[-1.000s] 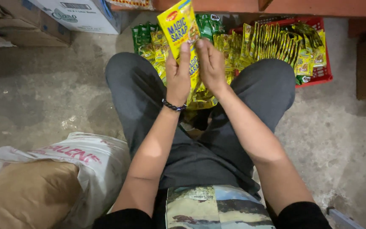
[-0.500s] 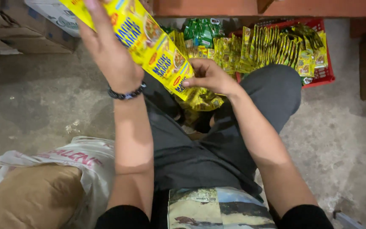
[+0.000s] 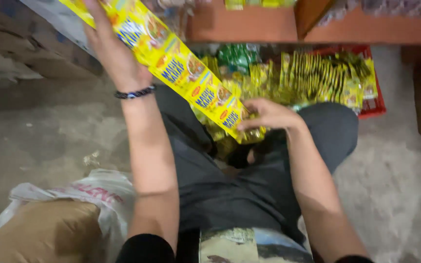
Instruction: Organizing and arranging various seasoning and drink mix packets on a shelf.
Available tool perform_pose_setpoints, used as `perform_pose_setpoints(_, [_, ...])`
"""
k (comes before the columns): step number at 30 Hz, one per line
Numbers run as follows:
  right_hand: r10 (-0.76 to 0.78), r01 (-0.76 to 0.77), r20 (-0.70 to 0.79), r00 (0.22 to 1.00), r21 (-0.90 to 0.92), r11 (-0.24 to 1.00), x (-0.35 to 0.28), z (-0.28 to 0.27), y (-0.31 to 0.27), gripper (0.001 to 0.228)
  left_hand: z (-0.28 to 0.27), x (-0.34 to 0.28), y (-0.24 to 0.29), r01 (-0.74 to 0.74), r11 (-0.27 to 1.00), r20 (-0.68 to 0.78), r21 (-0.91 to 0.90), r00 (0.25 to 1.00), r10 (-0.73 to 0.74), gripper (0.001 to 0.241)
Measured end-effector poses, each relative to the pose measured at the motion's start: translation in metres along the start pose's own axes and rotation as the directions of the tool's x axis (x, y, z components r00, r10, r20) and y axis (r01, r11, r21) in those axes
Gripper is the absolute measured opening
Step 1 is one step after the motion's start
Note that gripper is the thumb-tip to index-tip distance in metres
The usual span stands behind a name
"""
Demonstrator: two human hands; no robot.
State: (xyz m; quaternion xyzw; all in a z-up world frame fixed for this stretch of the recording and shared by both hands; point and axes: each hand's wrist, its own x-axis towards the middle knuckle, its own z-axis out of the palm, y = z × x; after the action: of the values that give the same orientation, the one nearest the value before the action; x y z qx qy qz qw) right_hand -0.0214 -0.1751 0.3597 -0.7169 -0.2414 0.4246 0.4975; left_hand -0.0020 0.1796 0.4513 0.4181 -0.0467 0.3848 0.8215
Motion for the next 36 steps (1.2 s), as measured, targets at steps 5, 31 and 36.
perform_pose_setpoints(5, [-0.181, 0.180, 0.022, 0.983, 0.040, 0.983, -0.018, -0.018, -0.002, 0.045, -0.001, 0.006, -0.024, 0.044, 0.998, 0.002, -0.050, 0.999, -0.044, 0.052])
perform_pose_setpoints(31, [-0.507, 0.727, -0.525, 0.684, 0.432, 0.533, -0.016, -0.009, -0.056, 0.074, 0.082, -0.136, -0.070, 0.432, 0.878, 0.323, 0.209, 0.817, -0.478, 0.054])
perform_pose_setpoints(36, [-0.506, 0.759, -0.574, 0.644, 0.395, 0.518, -0.015, -0.006, -0.064, 0.069, 0.078, -0.150, -0.082, 0.405, 0.886, 0.327, 0.224, 0.826, -0.460, 0.053])
